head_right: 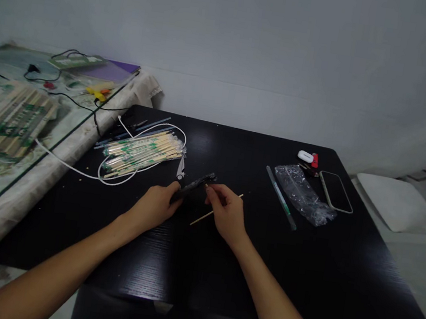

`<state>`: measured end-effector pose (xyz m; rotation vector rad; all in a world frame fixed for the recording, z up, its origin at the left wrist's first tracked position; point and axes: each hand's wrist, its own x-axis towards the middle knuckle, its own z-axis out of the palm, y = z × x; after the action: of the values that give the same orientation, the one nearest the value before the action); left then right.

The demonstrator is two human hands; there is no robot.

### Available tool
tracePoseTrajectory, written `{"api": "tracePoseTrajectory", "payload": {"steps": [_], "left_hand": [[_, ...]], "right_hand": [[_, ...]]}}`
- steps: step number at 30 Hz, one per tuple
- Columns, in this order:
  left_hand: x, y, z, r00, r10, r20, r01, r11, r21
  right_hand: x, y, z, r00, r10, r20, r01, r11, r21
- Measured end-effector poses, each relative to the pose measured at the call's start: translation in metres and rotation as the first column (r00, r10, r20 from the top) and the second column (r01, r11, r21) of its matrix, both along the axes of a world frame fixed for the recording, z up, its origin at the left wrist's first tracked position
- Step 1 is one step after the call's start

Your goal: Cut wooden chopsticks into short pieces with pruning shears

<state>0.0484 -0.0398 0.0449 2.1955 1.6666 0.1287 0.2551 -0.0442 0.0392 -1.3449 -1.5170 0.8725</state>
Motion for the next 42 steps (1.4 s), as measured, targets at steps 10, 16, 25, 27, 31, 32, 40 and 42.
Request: {"api": "tracePoseTrajectory", "payload": {"steps": [10,16,25,27,31,32,40,42], "left_hand": [[-0.003,0.007,-0.015,0.943,0.104,0.316,-0.108,0.994,-0.005],[-0.005,0.009,-0.018,0.859,0.165,0.484,-0.190,0.982,0.004],[-0.006,0.008,-0.021,0.799,0.150,0.583,-0.166,0.986,-0.025],[-0.008,0.010,-0.022,0.804,0.128,0.581,-0.137,0.990,-0.028],[-0.010,0.012,-0.026,0.829,0.069,0.555,-0.083,0.997,-0.001],[-0.010,0.012,-0.026,0.830,0.062,0.554,-0.075,0.997,0.001],[-0.014,0.016,-0.029,0.773,0.058,0.632,-0.087,0.996,0.016],[-0.016,0.018,-0.031,0.736,0.080,0.672,-0.120,0.993,0.014]], "right_hand": [[0.005,0.002,-0.012,0.994,0.010,0.111,-0.018,0.997,0.072],[0.008,0.002,-0.024,0.956,0.075,0.282,-0.121,0.981,0.149],[0.001,0.002,-0.050,0.838,0.064,0.542,-0.197,0.962,0.191],[0.001,0.002,-0.055,0.801,0.031,0.598,-0.191,0.960,0.206],[-0.001,0.005,-0.061,0.752,-0.060,0.657,-0.185,0.937,0.297],[-0.001,0.006,-0.061,0.750,-0.072,0.657,-0.185,0.932,0.313],[-0.002,0.009,-0.060,0.750,-0.092,0.655,-0.196,0.915,0.354],[-0.002,0.009,-0.059,0.749,-0.090,0.656,-0.204,0.911,0.358]]}}
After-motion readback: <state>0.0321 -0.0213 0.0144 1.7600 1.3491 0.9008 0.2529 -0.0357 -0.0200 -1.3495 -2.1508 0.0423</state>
